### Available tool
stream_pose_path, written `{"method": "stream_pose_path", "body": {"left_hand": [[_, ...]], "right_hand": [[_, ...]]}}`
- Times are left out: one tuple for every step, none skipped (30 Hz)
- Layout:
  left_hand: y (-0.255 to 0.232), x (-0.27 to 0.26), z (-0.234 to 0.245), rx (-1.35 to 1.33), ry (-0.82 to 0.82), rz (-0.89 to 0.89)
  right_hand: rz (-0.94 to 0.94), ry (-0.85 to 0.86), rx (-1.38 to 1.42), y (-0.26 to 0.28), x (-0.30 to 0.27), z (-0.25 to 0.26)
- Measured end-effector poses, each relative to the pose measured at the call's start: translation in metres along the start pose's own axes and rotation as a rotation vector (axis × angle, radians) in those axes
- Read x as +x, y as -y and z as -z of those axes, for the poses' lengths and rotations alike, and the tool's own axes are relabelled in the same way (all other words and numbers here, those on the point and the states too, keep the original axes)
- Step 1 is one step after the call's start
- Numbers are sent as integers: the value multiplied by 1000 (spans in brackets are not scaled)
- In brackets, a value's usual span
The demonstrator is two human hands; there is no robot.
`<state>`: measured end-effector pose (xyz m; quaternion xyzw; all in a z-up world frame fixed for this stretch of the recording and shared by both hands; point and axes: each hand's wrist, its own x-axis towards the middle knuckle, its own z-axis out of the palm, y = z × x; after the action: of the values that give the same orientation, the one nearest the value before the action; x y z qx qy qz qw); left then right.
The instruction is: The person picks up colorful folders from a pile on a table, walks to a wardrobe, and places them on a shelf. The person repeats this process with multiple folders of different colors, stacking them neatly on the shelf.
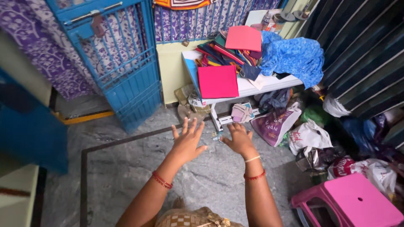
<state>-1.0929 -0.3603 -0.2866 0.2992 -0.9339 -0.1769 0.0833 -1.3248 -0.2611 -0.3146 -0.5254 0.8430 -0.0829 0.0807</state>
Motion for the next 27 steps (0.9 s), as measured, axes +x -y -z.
{"method": "stream_pose_path", "body": {"left_hand": [[11, 14, 0, -7, -13, -1], [21, 29, 0, -12, -24, -2], [29, 43, -2, -20, 6, 7], [37, 58, -2, -25, 32, 15], [45, 72, -4, -29, 57, 22], [53, 87, -8, -28, 50, 17], [62, 102, -13, -27, 44, 12], [66, 115, -20, -31, 39, 9], [71, 128, -29, -29, 64, 3], [76, 141, -37, -27, 86, 1], [81, 154, -44, -25, 108, -1], [86, 165, -52, -28, 126, -10], [88, 176, -60, -32, 143, -18], [92, 187, -67, -31, 159, -27], [96, 199, -74, -26, 171, -24], [100, 209, -80, -22, 185, -19], [105, 219, -85, -17, 200, -15], [109, 227, -91, -23, 209, -10], [114, 233, -95, -28, 219, -4], [118, 246, -96, -32, 213, 2], [120, 258, -98, -24, 225, 17], [123, 266, -99, -12, 241, 31], [125, 275, -101, 0, 257, 45], [128, 285, -101, 2, 264, 33], [129, 295, -101, 5, 271, 20], [130, 305, -100, 6, 282, 4], [129, 315, -101, 22, 297, 11]], "right_hand": [[-19, 11, 2, -7, 20, -2], [-38, 22, 8, -13, 40, -6], [-47, 18, 16, -22, 56, -9], [-54, 8, 25, -31, 72, -12], [-60, -1, 35, -39, 89, -16], [-68, -31, 59, -48, 103, -25], [-76, -61, 83, -59, 117, -36], [-85, -86, 102, -75, 128, -48], [-52, -158, 144, -89, 140, -64], [-16, -229, 183, -100, 155, -81], [21, -300, 223, -114, 168, -96], [10, -307, 260, -126, 181, -109], [-1, -315, 297, -139, 191, -120], [-11, -325, 337, -147, 205, -131], [-136, -264, 541, -153, 219, -140], [-264, -195, 743, -156, 232, -149], [-393, -122, 942, -158, 244, -158], [-459, -65, 1133, -160, 257, -167], [-527, -5, 1323, -160, 270, -179], [-581, 53, 1509, -162, 292, -186], [-641, 108, 1650, -161, 310, -190], [-705, 167, 1795, -158, 325, -197], [-770, 228, 1937, -155, 339, -204], [-799, 173, 1958, -153, 351, -211], [-829, 117, 1979, -151, 363, -218], [-863, 57, 1999, -151, 376, -222], [-881, 5, 2017, -151, 389, -226]]}}
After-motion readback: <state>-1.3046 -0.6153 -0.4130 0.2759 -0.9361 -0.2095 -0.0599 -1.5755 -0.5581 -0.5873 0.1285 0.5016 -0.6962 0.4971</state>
